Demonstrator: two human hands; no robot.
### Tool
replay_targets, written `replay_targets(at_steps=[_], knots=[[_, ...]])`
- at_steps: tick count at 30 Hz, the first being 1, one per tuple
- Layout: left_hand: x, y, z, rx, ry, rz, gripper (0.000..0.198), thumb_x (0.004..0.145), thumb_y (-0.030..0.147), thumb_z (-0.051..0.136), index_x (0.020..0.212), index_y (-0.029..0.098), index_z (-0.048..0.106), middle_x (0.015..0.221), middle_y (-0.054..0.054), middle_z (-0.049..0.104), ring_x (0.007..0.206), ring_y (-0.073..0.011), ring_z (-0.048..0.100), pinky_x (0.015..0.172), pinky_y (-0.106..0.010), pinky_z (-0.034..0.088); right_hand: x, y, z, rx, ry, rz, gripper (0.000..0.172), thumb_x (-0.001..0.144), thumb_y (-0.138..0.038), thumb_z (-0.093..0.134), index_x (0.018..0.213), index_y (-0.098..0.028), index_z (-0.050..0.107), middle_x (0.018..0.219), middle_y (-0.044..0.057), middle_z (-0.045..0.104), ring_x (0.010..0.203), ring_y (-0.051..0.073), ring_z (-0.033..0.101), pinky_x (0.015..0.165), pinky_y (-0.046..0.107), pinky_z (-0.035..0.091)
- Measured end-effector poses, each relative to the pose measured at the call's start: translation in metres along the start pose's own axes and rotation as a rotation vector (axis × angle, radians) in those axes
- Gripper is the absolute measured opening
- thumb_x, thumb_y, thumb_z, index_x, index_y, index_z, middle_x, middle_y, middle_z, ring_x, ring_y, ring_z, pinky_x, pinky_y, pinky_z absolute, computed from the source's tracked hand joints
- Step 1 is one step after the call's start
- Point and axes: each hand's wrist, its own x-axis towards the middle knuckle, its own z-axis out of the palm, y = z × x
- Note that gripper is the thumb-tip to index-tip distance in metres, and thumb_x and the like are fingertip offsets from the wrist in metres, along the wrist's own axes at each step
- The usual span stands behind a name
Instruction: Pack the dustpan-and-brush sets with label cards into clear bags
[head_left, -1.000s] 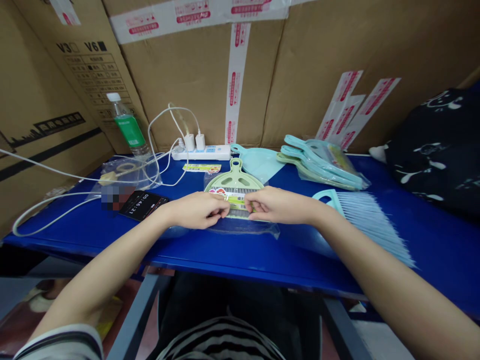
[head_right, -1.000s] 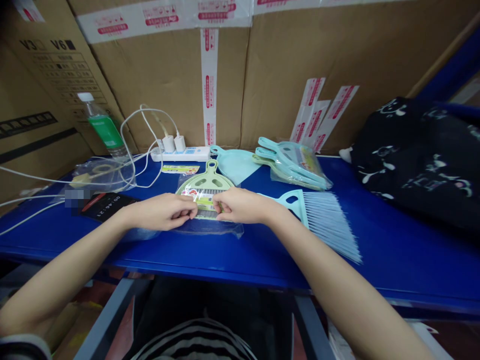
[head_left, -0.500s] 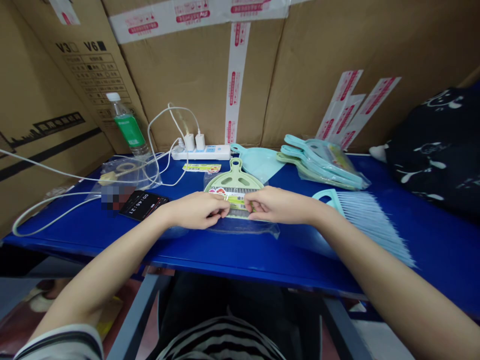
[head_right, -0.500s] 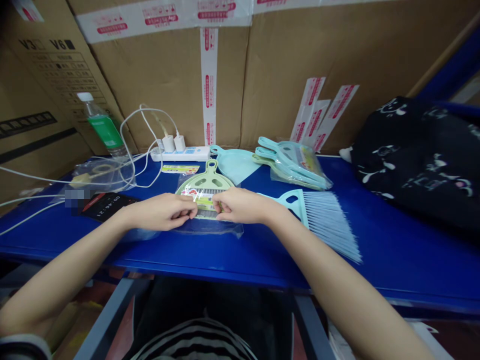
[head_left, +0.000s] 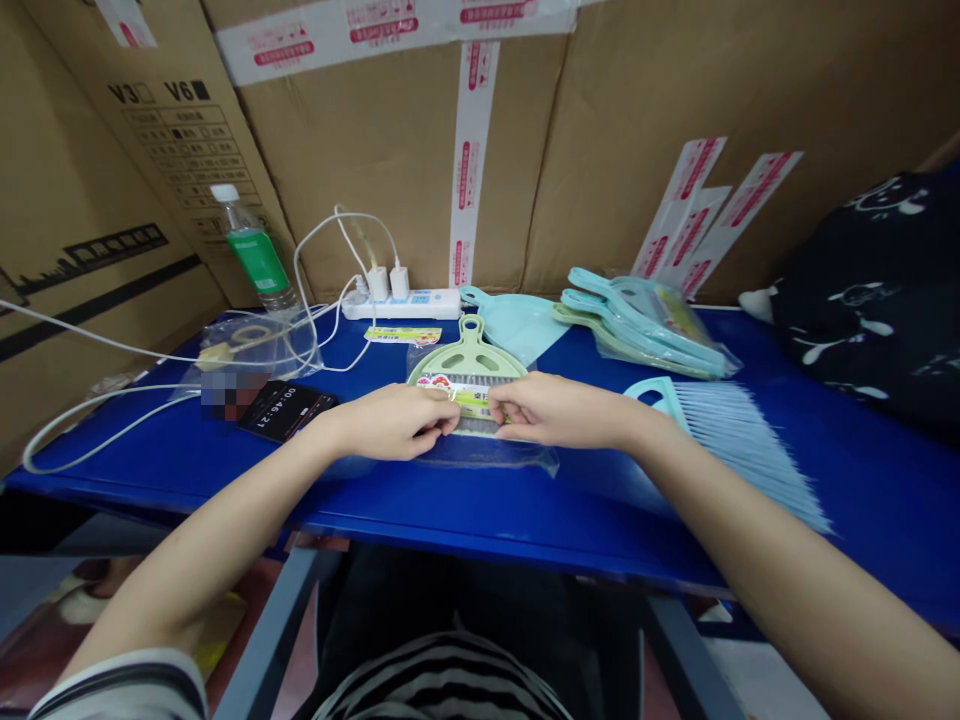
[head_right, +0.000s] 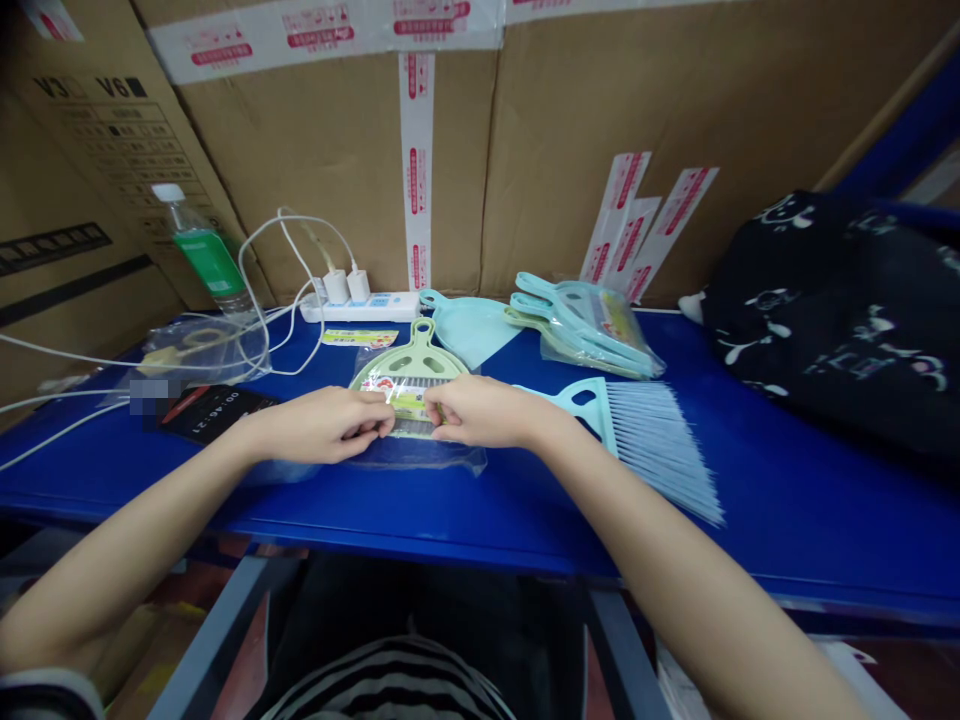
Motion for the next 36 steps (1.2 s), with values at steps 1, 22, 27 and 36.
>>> replay_targets(at_steps=[1, 22, 27, 36], knots=[[0.0000, -0.0001, 0.0000, 0.001, -0.002, -0.002, 0.014, 0.077, 0.009, 0.042, 0.077, 0.019, 0.051, 0.074, 0.001, 0.053, 0.057, -0.0108, 0.042, 0.058, -0.024, 0.034, 0.0000, 0.0001, 0.0002, -0.003, -0.001, -0.002, 0.008, 0.081, -0.018, 0.058, 0.077, -0.019, 0.051, 0.060, -0.004, 0.054, 0.055, 0.011, 0.048, 0.054, 0.024, 0.031], [-0.0011, 0.0024, 0.0013, 0.052, 0.004, -0.015, 0.014, 0.080, 0.010, 0.041, 0.079, 0.019, 0.051, 0.076, 0.000, 0.055, 0.057, -0.0109, 0.044, 0.055, -0.024, 0.032, -0.0006, -0.0042, -0.0010, -0.070, 0.009, -0.005, 0.008, 0.081, -0.019, 0.055, 0.076, -0.020, 0.049, 0.059, -0.003, 0.054, 0.055, 0.013, 0.047, 0.057, 0.025, 0.031], [-0.0007, 0.0028, 0.0007, 0.052, -0.010, -0.025, 0.013, 0.081, 0.009, 0.042, 0.079, 0.019, 0.051, 0.077, 0.000, 0.055, 0.058, -0.0109, 0.044, 0.056, -0.024, 0.033, -0.0008, -0.0057, -0.0011, -0.080, 0.010, 0.005, 0.010, 0.082, -0.018, 0.056, 0.075, -0.020, 0.049, 0.060, -0.003, 0.054, 0.054, 0.012, 0.047, 0.056, 0.024, 0.030], [-0.0006, 0.0007, 0.0019, 0.045, 0.003, -0.007, 0.014, 0.080, 0.010, 0.041, 0.079, 0.019, 0.051, 0.076, 0.000, 0.055, 0.058, -0.0112, 0.045, 0.056, -0.024, 0.033, -0.0016, -0.0060, -0.0011, -0.074, 0.009, -0.001, 0.008, 0.081, -0.019, 0.055, 0.075, -0.020, 0.049, 0.059, -0.003, 0.054, 0.055, 0.013, 0.047, 0.056, 0.025, 0.030]])
